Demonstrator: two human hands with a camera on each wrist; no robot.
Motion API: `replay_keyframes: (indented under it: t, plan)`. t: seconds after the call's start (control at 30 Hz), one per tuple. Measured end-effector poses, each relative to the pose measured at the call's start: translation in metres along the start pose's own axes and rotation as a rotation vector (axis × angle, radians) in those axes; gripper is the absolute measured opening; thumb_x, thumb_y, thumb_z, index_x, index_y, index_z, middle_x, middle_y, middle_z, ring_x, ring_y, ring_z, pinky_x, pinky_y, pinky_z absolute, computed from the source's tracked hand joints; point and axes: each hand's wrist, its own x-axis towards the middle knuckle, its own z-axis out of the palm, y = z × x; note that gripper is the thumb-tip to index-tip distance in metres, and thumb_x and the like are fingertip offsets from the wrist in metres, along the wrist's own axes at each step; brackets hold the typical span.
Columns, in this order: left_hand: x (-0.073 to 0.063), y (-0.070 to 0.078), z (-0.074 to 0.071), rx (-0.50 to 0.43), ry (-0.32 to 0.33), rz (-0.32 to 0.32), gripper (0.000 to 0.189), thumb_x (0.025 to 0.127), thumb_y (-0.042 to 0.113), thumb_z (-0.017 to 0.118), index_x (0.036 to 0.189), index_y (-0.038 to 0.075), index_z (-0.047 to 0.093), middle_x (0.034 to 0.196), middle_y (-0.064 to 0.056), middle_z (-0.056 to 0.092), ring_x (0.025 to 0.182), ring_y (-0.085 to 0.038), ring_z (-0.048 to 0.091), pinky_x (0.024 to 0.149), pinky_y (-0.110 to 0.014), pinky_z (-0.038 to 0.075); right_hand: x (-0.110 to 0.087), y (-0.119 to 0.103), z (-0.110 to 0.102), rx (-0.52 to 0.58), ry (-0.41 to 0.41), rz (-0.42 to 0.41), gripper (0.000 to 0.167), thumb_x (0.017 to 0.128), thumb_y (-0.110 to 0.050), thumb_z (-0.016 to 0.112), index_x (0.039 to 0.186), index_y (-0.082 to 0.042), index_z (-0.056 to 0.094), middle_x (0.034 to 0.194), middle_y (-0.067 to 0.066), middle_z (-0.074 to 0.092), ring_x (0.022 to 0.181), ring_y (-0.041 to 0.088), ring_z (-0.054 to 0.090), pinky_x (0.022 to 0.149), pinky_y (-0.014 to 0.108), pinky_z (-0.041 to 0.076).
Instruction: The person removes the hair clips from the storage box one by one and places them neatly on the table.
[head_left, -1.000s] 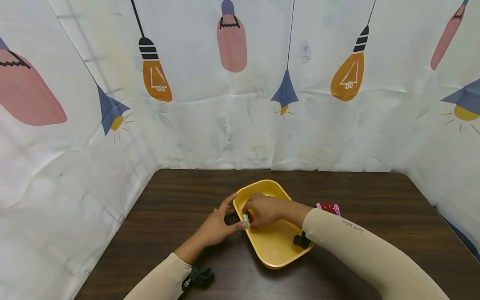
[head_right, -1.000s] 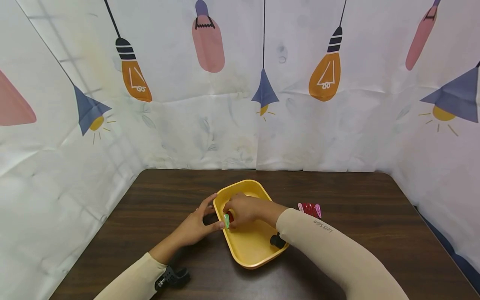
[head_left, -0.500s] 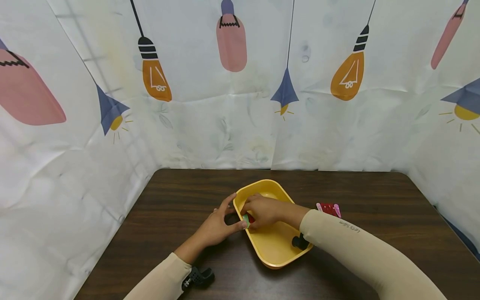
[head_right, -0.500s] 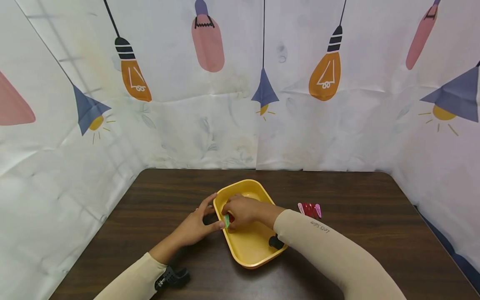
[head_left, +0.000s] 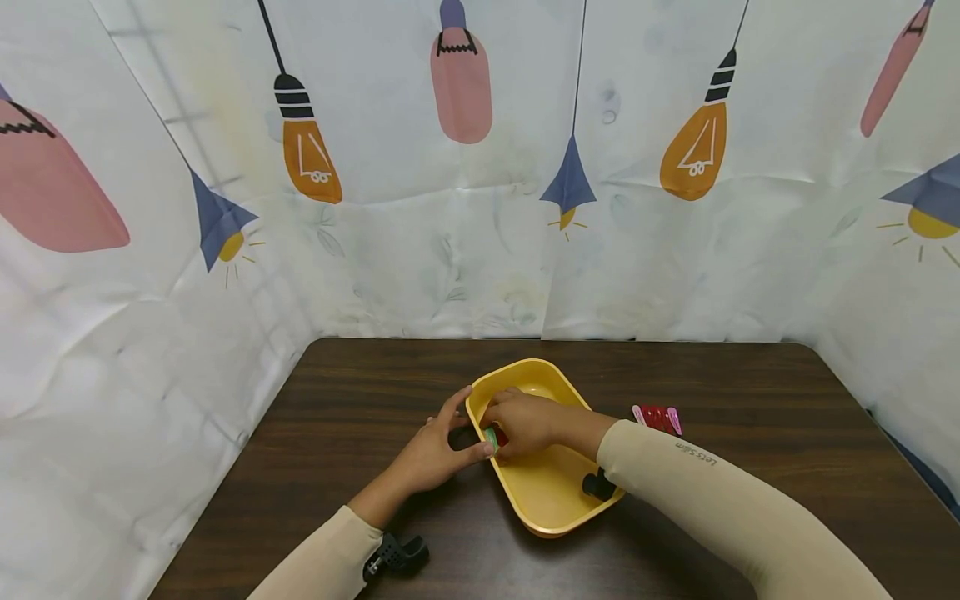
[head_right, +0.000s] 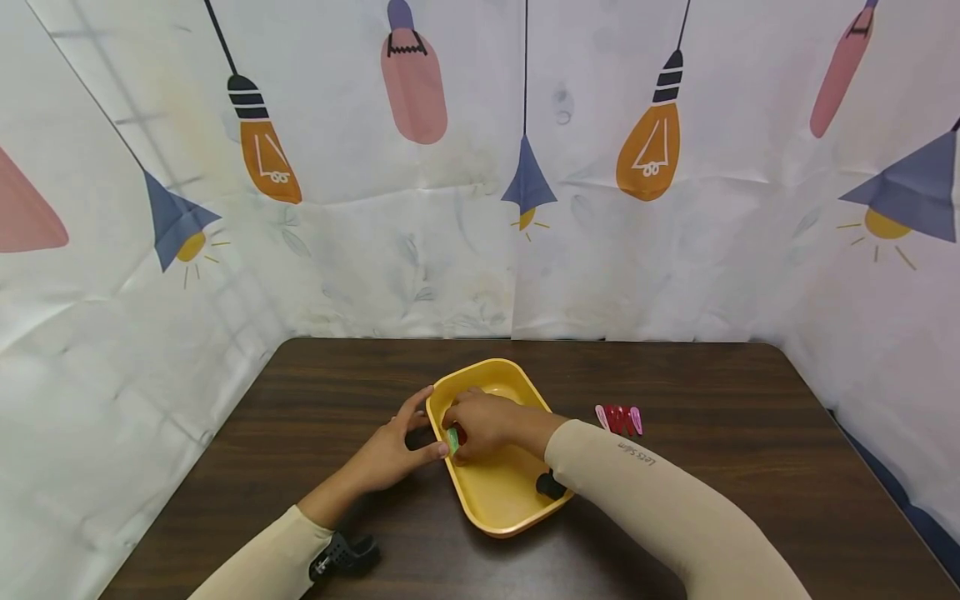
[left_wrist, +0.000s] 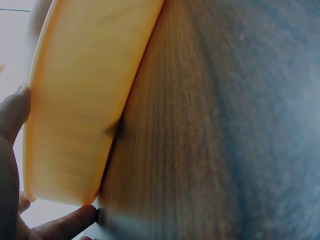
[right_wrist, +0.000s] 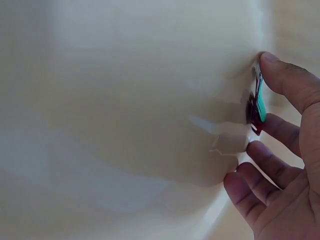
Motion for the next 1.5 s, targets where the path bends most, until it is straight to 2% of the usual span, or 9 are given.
replay_keyframes:
  t: [0.33, 0.6, 0.93, 1.2, 1.5]
  plan:
    - [0.0005, -0.0005, 0.0002, 0.004, 0.007, 0.002, 0.097, 0.087, 0.062, 0.073, 0.163, 0.041, 0.018, 0.141, -0.008, 0.062, 0.143, -0.053, 0.033, 0.109, -0.075, 0.021, 0.0000, -0.0007, -0.0005, 0.013, 0.008, 0.001, 0.038, 0.086, -0.032, 0.084, 0.119, -0.018, 0.073, 0.110, -0.005, 0.059, 0.105, 0.014, 0.050, 0.091, 0.028, 0.044]
    - [0.0009, 0.0002, 0.0006, 0.004, 0.002, -0.001, 0.097, 0.087, 0.064, 0.072, 0.163, 0.041, 0.017, 0.142, -0.006, 0.061, 0.143, -0.054, 0.030, 0.109, -0.076, 0.021, -0.0032, 0.0008, -0.0038, -0.021, -0.017, 0.013, 0.051, 0.082, -0.033, 0.087, 0.128, -0.017, 0.070, 0.120, -0.003, 0.061, 0.113, 0.018, 0.052, 0.098, 0.031, 0.044]
    - [0.0013, 0.0004, 0.0007, 0.005, 0.005, -0.002, 0.096, 0.088, 0.062, 0.073, 0.164, 0.039, 0.018, 0.141, -0.006, 0.062, 0.143, -0.056, 0.029, 0.107, -0.077, 0.022, -0.0084, 0.0066, -0.0072, 0.016, -0.051, 0.050, 0.061, 0.082, -0.029, 0.086, 0.137, -0.018, 0.064, 0.136, 0.001, 0.058, 0.126, 0.024, 0.048, 0.106, 0.036, 0.042]
    - [0.0011, 0.0001, 0.0013, 0.007, 0.007, -0.016, 0.097, 0.087, 0.064, 0.073, 0.164, 0.039, 0.018, 0.142, -0.007, 0.061, 0.143, -0.057, 0.028, 0.106, -0.077, 0.024, -0.0077, 0.0082, -0.0057, 0.025, -0.036, 0.052, 0.048, 0.082, -0.031, 0.088, 0.126, -0.019, 0.072, 0.128, -0.001, 0.060, 0.121, 0.022, 0.050, 0.103, 0.034, 0.044]
    - [0.0014, 0.0002, 0.0017, 0.004, 0.007, -0.020, 0.097, 0.087, 0.064, 0.073, 0.163, 0.040, 0.018, 0.142, -0.007, 0.061, 0.143, -0.055, 0.029, 0.106, -0.077, 0.024, -0.0079, 0.0085, -0.0056, 0.024, -0.031, 0.053, 0.043, 0.083, -0.033, 0.086, 0.122, -0.020, 0.074, 0.127, -0.002, 0.060, 0.122, 0.022, 0.051, 0.102, 0.034, 0.044]
